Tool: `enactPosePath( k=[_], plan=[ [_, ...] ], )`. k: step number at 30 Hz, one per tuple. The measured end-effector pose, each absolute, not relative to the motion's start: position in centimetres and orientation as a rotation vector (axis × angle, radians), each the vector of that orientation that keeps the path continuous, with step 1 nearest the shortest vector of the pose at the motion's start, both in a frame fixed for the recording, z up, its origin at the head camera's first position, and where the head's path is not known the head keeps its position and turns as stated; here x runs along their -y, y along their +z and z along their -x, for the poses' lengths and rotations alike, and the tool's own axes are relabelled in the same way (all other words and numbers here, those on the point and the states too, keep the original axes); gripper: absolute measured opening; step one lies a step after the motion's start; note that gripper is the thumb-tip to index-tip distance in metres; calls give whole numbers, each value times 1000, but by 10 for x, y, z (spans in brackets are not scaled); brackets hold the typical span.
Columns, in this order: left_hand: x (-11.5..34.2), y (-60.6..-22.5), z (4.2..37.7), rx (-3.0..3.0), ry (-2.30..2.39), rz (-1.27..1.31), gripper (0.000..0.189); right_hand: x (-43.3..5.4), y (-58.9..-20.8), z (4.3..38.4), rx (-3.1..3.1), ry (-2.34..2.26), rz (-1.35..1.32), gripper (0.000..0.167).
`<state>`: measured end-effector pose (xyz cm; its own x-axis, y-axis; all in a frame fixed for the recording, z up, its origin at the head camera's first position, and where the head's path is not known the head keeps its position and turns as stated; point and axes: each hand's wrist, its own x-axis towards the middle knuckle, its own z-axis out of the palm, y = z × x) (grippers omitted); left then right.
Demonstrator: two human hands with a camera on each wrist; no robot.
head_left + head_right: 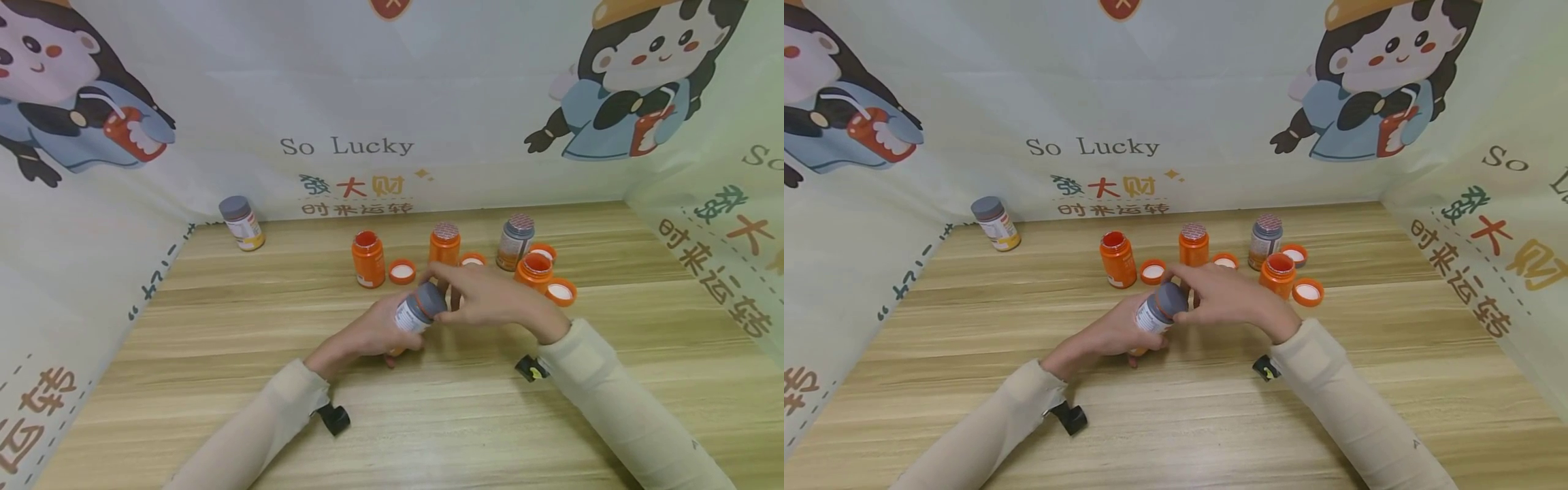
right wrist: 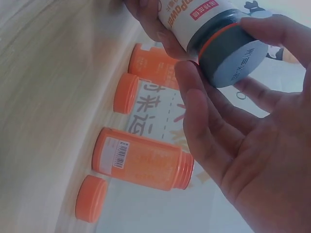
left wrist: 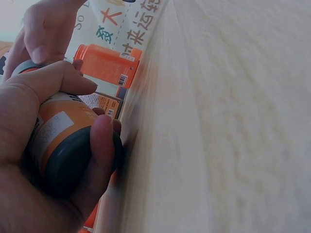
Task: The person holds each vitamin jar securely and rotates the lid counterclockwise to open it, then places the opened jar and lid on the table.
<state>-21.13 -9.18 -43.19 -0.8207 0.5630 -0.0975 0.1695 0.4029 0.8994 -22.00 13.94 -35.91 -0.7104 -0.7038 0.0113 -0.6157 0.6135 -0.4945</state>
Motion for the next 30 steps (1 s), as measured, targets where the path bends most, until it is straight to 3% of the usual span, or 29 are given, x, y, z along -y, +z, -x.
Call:
enactPosePath(
  k=[17,30],
  plan=[
    [87,-427,209,-2292,1368,-614,57,-167,-334,224,-2811,-739,1065,51],
    [46,-412,228,-2055,1705,-466,68,-191,-316,226,-2992,-934,760,53]
  ],
)
